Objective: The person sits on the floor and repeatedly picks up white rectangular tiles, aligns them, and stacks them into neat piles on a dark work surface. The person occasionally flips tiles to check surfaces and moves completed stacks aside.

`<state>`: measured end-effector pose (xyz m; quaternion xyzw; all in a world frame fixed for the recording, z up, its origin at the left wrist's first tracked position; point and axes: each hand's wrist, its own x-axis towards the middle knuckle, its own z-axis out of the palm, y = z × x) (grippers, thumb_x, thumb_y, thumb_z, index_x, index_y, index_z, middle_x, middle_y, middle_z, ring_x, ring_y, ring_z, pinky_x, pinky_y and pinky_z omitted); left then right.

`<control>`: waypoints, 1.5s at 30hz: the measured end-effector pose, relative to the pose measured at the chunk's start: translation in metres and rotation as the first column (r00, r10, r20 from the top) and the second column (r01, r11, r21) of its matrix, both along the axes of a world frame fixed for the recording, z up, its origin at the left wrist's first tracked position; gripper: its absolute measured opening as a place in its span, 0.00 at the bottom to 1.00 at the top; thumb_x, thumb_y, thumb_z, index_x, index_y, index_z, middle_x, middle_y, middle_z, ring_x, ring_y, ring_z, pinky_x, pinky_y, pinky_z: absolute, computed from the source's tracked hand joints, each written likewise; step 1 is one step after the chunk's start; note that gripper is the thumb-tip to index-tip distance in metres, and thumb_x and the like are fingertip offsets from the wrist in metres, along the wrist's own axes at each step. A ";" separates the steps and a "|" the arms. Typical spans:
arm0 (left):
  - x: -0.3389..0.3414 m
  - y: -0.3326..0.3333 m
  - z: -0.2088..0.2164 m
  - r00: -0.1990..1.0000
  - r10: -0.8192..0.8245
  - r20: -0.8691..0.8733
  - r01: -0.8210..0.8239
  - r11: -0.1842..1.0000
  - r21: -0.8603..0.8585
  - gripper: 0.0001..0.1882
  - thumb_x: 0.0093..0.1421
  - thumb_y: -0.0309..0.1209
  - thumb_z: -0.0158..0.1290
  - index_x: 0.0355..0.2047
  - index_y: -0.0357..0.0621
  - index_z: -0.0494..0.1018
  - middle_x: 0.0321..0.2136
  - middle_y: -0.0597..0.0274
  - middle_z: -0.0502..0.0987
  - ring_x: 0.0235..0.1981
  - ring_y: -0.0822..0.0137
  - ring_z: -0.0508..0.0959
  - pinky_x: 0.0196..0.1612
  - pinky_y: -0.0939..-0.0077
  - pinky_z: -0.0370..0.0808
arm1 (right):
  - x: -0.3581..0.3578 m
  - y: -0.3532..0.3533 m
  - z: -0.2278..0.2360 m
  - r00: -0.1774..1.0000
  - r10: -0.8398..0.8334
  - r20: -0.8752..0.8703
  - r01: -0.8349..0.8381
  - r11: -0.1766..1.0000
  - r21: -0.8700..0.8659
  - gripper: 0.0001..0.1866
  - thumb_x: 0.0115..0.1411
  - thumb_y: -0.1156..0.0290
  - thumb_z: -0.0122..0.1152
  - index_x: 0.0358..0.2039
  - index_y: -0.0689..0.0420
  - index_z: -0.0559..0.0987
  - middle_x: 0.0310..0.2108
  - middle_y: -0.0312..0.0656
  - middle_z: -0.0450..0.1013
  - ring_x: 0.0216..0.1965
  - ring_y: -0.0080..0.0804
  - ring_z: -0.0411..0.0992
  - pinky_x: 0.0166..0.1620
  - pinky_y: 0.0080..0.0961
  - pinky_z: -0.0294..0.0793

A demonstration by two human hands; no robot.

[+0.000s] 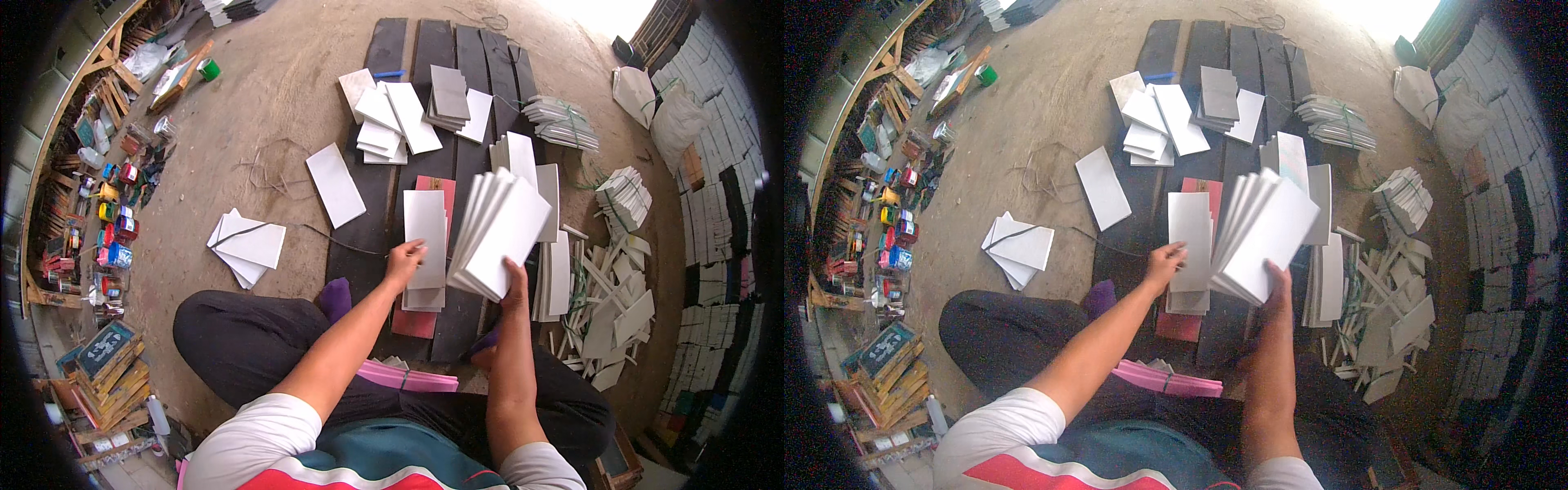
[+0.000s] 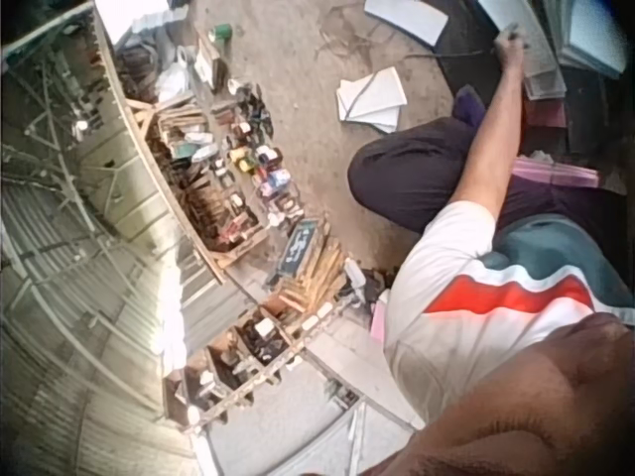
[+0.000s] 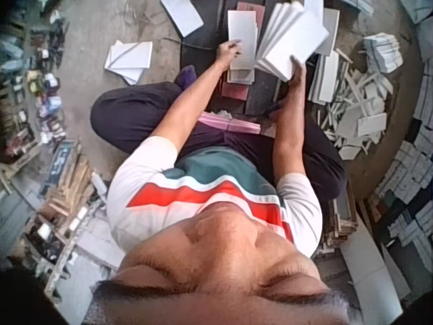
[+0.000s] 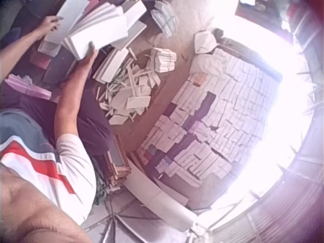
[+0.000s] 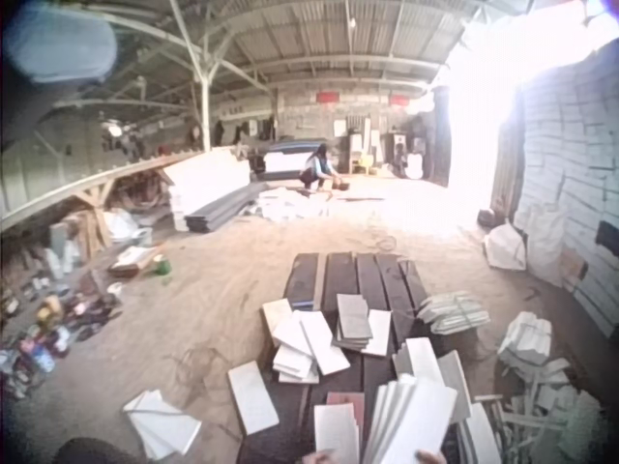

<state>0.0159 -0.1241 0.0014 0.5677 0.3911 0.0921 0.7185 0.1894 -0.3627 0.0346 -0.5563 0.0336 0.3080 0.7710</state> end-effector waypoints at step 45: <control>0.093 -0.085 0.086 0.975 -0.108 0.195 0.118 0.992 -0.043 0.21 0.69 0.27 0.55 0.60 0.32 0.69 0.43 0.51 0.83 0.41 0.66 0.83 0.43 0.72 0.80 | -0.014 0.011 -0.084 0.999 0.000 -0.046 0.005 0.994 0.106 0.46 0.48 0.68 0.76 0.67 0.55 0.63 0.54 0.46 0.75 0.49 0.41 0.79 0.51 0.40 0.80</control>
